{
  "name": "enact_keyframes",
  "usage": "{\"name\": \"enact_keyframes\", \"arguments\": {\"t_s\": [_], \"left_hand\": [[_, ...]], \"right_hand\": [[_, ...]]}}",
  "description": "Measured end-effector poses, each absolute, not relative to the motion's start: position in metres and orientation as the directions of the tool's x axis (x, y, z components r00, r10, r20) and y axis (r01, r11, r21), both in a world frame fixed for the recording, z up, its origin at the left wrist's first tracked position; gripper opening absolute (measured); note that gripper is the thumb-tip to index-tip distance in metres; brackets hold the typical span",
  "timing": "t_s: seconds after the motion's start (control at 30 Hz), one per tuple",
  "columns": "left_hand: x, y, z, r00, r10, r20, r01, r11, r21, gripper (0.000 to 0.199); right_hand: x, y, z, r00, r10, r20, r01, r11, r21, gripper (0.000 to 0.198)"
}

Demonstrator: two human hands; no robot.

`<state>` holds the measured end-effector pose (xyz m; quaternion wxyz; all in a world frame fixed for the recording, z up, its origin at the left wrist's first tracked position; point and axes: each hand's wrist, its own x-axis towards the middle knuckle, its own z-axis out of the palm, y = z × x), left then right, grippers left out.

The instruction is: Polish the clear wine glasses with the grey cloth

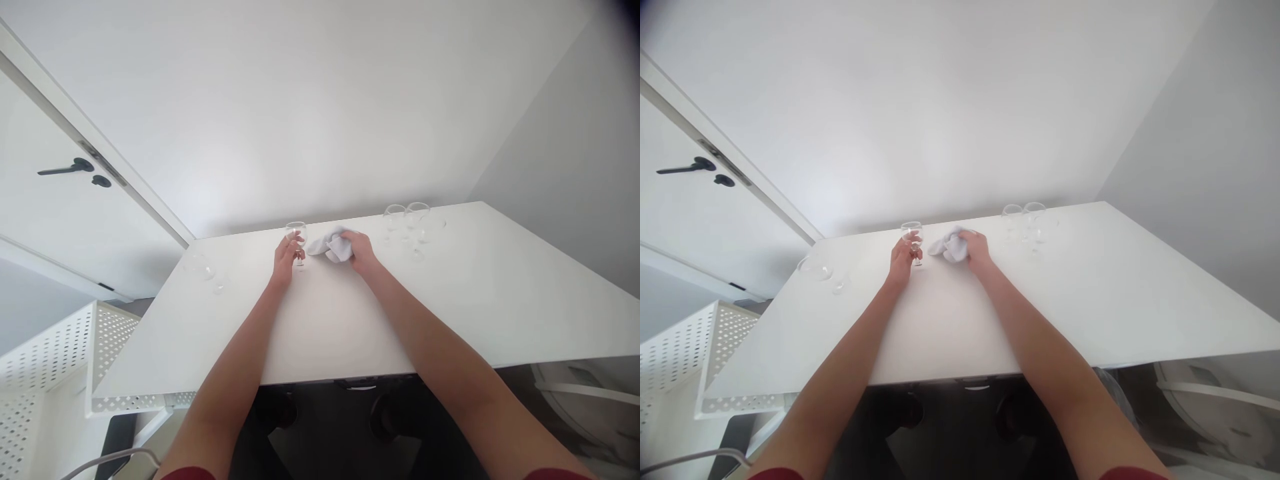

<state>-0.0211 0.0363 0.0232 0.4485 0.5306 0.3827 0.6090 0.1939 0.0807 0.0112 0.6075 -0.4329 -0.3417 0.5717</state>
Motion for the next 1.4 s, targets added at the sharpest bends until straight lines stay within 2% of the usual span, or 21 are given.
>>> {"name": "enact_keyframes", "arguments": {"t_s": [0.1,0.17,0.23,0.3,0.37,0.4,0.47,0.53,0.57,0.6,0.67,0.73,0.8,0.87,1.0,1.1,1.2,1.27,1.33,1.4], "left_hand": [[-0.019,0.030,0.026,0.078,0.953,0.291,-0.035,-0.289,0.957,0.051],[-0.018,0.029,0.026,0.064,0.955,0.289,0.036,-0.291,0.956,0.050],[-0.018,0.031,0.025,-0.006,0.951,0.309,0.111,-0.307,0.945,0.048],[-0.018,0.035,0.023,-0.078,0.928,0.363,0.191,-0.344,0.919,0.050],[-0.019,0.037,0.022,-0.109,0.902,0.418,0.272,-0.377,0.885,0.056],[-0.019,0.038,0.021,-0.109,0.894,0.435,0.306,-0.386,0.870,0.059],[-0.020,0.038,0.020,-0.090,0.888,0.452,0.364,-0.393,0.844,0.062],[-0.021,0.036,0.020,-0.073,0.876,0.477,0.415,-0.408,0.813,0.061],[-0.022,0.035,0.021,-0.071,0.866,0.494,0.435,-0.419,0.797,0.060],[-0.023,0.033,0.022,-0.069,0.858,0.509,0.448,-0.429,0.784,0.058],[-0.024,0.029,0.025,-0.051,0.855,0.516,0.448,-0.443,0.777,0.056],[-0.024,0.027,0.028,-0.008,0.870,0.492,0.425,-0.443,0.789,0.054],[-0.024,0.025,0.031,0.035,0.885,0.465,0.409,-0.437,0.801,0.052],[-0.022,0.025,0.032,0.042,0.887,0.460,0.403,-0.436,0.804,0.052],[-0.020,0.023,0.034,-0.026,0.861,0.508,0.373,-0.463,0.804,0.041],[-0.019,0.022,0.034,-0.102,0.814,0.571,0.347,-0.509,0.788,0.025],[-0.019,0.024,0.031,-0.222,0.775,0.592,0.338,-0.508,0.792,0.023],[-0.019,0.026,0.027,-0.317,0.783,0.535,0.294,-0.455,0.840,0.033],[-0.020,0.030,0.022,-0.386,0.822,0.419,0.201,-0.368,0.908,0.041],[-0.023,0.034,0.017,-0.384,0.883,0.272,0.084,-0.260,0.962,0.046]], "right_hand": [[0.190,0.074,0.021,-0.066,0.986,-0.155,-0.472,-0.168,-0.866,0.019],[0.187,0.072,0.025,-0.178,0.971,-0.159,-0.476,-0.226,-0.850,0.022],[0.187,0.070,0.026,-0.160,0.974,-0.160,-0.481,-0.219,-0.849,0.021],[0.187,0.068,0.027,-0.011,0.995,-0.097,-0.455,-0.091,-0.886,0.017],[0.188,0.063,0.029,0.121,0.989,0.087,-0.317,0.122,-0.940,0.019],[0.189,0.060,0.030,0.123,0.973,0.196,-0.230,0.220,-0.948,0.024],[0.190,0.053,0.034,-0.012,0.936,0.351,-0.107,0.348,-0.931,0.027],[0.190,0.046,0.038,-0.225,0.895,0.385,-0.099,0.373,-0.923,0.018],[0.191,0.044,0.039,-0.315,0.871,0.376,-0.123,0.355,-0.927,0.029],[0.192,0.042,0.040,-0.382,0.850,0.362,-0.152,0.329,-0.932,0.047],[0.195,0.042,0.039,-0.441,0.834,0.331,-0.186,0.275,-0.943,0.076],[0.197,0.044,0.037,-0.476,0.834,0.279,-0.157,0.232,-0.960,0.085],[0.198,0.046,0.035,-0.525,0.817,0.236,-0.105,0.213,-0.971,0.084],[0.196,0.049,0.033,-0.526,0.807,0.270,-0.107,0.251,-0.962,0.080],[0.184,0.052,0.027,-0.345,0.863,0.369,-0.223,0.306,-0.926,0.070],[0.173,0.053,0.019,-0.167,0.940,0.297,-0.369,0.220,-0.903,0.068],[0.166,0.050,0.014,-0.085,0.973,0.216,-0.472,0.152,-0.869,0.061],[0.166,0.047,0.016,-0.144,0.963,0.229,-0.418,0.151,-0.896,0.063],[0.171,0.045,0.020,-0.257,0.922,0.289,-0.255,0.224,-0.941,0.065],[0.177,0.044,0.024,-0.373,0.863,0.339,-0.073,0.338,-0.939,0.065]]}}
